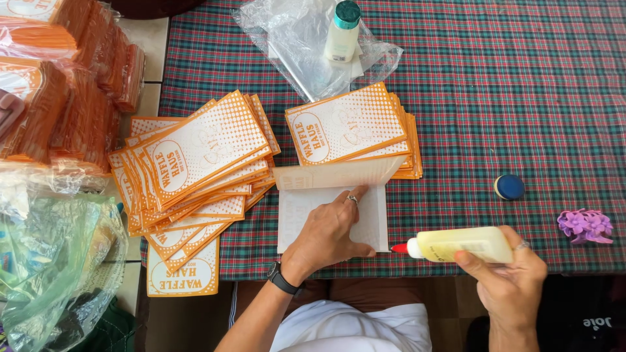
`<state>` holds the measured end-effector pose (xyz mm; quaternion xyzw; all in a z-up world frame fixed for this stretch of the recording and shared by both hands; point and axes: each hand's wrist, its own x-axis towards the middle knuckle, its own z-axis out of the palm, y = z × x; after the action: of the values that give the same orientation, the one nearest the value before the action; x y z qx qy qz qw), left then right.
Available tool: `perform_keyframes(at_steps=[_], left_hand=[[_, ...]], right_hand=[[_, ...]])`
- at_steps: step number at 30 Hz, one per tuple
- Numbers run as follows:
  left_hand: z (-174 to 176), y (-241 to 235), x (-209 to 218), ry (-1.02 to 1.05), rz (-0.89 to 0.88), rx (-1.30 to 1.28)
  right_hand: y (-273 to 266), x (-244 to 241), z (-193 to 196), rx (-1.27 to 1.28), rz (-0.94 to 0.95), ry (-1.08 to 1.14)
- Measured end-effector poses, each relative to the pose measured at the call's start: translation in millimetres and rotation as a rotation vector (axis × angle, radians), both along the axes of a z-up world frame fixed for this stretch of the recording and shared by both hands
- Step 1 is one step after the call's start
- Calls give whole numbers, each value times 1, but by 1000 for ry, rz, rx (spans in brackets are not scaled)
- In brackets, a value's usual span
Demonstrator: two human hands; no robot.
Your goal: Applying glue to paper sleeves and folding them to assemble packaging
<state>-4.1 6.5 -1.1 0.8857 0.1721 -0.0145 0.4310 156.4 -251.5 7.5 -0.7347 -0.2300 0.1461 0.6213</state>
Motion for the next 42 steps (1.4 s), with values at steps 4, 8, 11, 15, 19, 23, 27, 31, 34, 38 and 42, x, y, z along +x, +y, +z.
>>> perform_keyframes(at_steps=[4, 8, 11, 15, 19, 23, 27, 31, 34, 38, 42], left_hand=[[-8, -4, 2, -27, 24, 55], [-15, -7, 1, -82, 45, 100], [-18, -6, 1, -90, 37, 115], [-30, 4, -1, -131, -30, -8], [-30, 24, 2, -72, -130, -63], [-26, 40, 4, -116, -194, -241], [-24, 47, 3, -140, -194, -573], [-8, 51, 3, -51, -158, -612], [-3, 51, 1, -7, -93, -678], [-20, 48, 1, -115, -127, -661], [-12, 33, -12, -348, -79, -352]], right_hand=[[-2, -6, -4, 15, -34, -55], [5, -17, 0, -102, -14, -89], [7, -18, -4, -198, -10, -102], [5, -18, -11, -282, -29, -169], [24, -38, -7, -285, 3, -169], [57, -64, -1, -173, 123, -175], [92, -95, 10, -61, 246, -167], [118, -117, 8, 34, 345, -136], [130, -126, 7, 129, 426, -118], [112, -114, -19, 103, 308, 35], [86, -57, -5, 312, 71, 155]])
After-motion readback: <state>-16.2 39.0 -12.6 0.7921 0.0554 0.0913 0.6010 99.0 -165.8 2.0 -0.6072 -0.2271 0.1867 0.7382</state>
